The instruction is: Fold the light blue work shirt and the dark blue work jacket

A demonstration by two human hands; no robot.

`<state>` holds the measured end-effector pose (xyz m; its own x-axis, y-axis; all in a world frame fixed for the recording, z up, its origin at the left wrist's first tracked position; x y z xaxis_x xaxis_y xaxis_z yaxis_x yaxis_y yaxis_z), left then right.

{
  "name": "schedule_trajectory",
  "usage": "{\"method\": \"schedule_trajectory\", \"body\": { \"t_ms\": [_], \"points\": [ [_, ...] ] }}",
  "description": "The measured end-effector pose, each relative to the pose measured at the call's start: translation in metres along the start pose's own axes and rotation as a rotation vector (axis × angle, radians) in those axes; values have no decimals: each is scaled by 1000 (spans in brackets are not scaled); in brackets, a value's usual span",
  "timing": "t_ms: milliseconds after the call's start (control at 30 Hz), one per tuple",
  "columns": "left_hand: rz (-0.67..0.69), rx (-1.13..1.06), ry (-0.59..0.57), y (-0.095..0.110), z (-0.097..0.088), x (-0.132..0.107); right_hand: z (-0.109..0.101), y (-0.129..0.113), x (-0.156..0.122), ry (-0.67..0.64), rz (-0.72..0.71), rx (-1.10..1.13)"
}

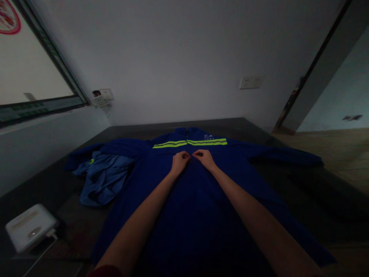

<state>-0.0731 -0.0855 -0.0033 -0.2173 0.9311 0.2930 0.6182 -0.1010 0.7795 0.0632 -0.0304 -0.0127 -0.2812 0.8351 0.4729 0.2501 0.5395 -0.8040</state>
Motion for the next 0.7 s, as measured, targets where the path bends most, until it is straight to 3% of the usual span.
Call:
{"method": "schedule_trajectory", "body": {
  "t_ms": [300, 533, 700],
  "points": [
    [-69, -112, 28, -21, 7, -7, 10, -7, -10, -7, -55, -50],
    [-84, -200, 44, -22, 7, -8, 12, -30, -21, -11, -244, -348],
    [-128, -202, 66, -25, 8, -6, 13, -32, -22, -12, -258, -404]
  ]
}}
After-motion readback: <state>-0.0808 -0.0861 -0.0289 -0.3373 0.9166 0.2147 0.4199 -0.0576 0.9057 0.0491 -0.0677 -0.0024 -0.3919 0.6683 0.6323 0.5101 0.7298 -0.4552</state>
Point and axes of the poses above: each hand's wrist, its own x-axis towards the middle knuckle, its own z-axis out of the palm, y = z × x, the point moved 6 cm from there along x, towards the middle knuckle, and after that the axes turned 4 degrees about y, right-handed, at the moved point
